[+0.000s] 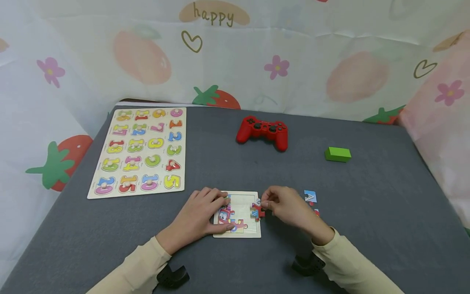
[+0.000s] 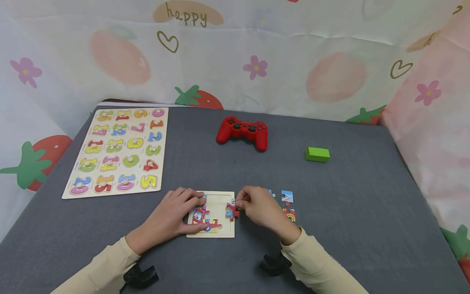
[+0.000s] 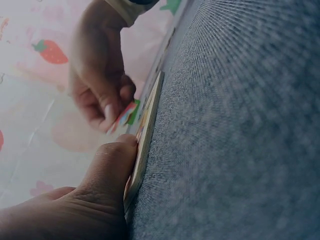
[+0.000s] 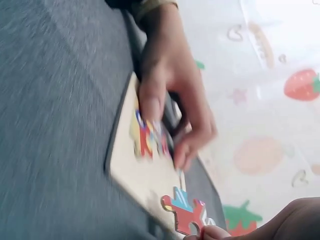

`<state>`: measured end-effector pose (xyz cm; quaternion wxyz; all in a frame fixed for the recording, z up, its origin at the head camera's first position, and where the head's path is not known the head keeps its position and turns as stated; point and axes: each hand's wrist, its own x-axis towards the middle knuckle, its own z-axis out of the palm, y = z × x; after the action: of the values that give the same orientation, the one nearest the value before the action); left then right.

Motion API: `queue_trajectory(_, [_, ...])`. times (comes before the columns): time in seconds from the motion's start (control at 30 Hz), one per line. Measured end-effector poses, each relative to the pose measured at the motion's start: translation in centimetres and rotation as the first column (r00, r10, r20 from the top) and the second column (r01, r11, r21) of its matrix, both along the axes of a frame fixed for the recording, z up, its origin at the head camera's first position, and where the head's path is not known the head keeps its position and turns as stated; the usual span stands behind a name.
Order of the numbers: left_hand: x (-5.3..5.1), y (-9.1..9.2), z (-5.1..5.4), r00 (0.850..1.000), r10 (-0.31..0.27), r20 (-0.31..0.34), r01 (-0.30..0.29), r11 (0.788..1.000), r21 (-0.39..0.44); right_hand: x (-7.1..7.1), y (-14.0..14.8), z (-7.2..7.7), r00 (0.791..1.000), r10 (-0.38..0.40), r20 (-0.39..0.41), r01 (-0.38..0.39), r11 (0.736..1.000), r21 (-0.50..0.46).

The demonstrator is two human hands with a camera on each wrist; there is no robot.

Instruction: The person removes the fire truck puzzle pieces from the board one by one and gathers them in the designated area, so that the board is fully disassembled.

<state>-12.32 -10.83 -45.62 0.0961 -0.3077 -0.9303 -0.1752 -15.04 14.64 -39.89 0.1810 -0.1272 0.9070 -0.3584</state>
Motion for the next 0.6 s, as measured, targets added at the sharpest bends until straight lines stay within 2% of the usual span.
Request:
queue_trajectory(0.33, [0.0, 0.0, 0.0, 1.0, -0.007, 0.016, 0.006, 1.0, 0.018, 0.3, 5.8, 1.1, 1.0, -0.009, -0.023, 0.01, 0.998, 0.068])
queue_trajectory(0.6, [-0.1, 0.0, 0.0, 1.0, -0.008, 0.02, 0.007, 1.0, 0.018, 0.6, 7.7, 0.6, 1.0, -0.01, -0.007, 0.011, 0.997, 0.081])
